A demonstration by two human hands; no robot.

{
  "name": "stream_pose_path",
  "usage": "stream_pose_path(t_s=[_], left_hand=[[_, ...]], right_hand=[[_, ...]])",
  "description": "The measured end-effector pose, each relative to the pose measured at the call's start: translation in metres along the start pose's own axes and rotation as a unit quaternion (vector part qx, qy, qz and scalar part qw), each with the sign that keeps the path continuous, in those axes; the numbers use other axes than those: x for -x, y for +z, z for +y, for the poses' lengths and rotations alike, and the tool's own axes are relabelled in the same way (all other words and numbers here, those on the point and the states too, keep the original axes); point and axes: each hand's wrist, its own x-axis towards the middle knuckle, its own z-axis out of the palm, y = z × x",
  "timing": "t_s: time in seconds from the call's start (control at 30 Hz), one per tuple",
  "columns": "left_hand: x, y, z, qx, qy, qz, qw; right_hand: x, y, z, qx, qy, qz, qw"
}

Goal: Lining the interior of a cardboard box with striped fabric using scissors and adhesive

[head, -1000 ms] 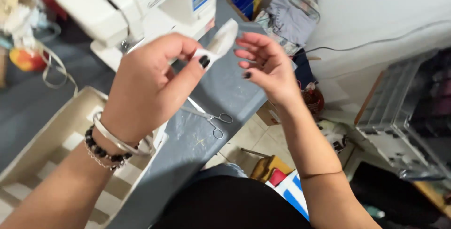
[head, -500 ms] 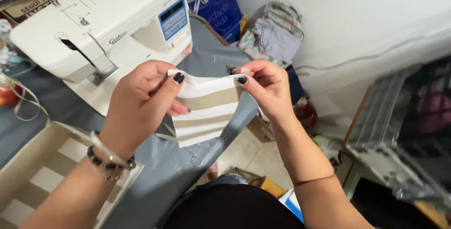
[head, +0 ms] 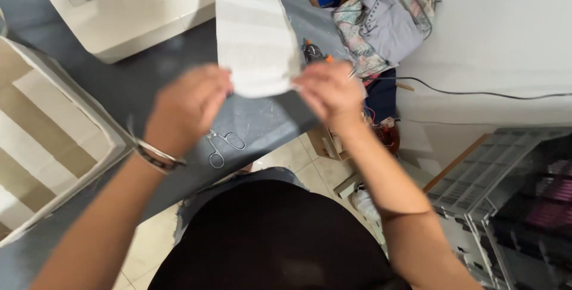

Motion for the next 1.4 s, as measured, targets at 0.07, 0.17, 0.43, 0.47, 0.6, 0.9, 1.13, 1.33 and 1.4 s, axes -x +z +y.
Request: stream_pose_path(t_s=[0.07,0.17,0.43,0.47,0.6,0.9,1.13,1.33,1.4], left_hand=[[0.05,0.052,-0.027,0.029,0.0,-0.019,0.999],[0.105,0.12,-0.06,-0.147,0.049,0.0,0.988],[0.163,0.161,-0.092,-0.138,0.056,-0.01,0.989],[0.164,0.159,-0.093,-0.134,0.06,-0.015,0.989],[0.147,0.135,-0.08,-0.131,0.06,-0.028,0.989],[0.05,0.185,-0.057,-0.096,0.118,-0.031,0.988],[0.063,0.201,-0.079,-0.168,0.172,-0.192,0.951],[0.058,0.196,-0.067,-0.184,0.144,-0.186,0.954],[0.058,0.202,-0.064,-0.174,0.127,-0.162,0.963]], right_hand=[[0.064,0.03,0.011,0.073,0.099,-0.036,0.992],[0.125,0.062,0.025,0.139,0.096,-0.079,0.982],[0.155,0.071,0.019,0.085,0.172,-0.15,0.97],[0.157,0.071,0.019,0.072,0.192,-0.145,0.968],[0.16,0.073,0.018,0.04,0.228,-0.149,0.961],[0.146,0.066,0.038,0.021,0.256,-0.201,0.945],[0.143,0.054,0.05,0.099,0.076,-0.31,0.942],[0.157,0.038,0.047,0.122,-0.024,-0.388,0.913],[0.161,0.037,0.046,0.118,-0.036,-0.396,0.91]])
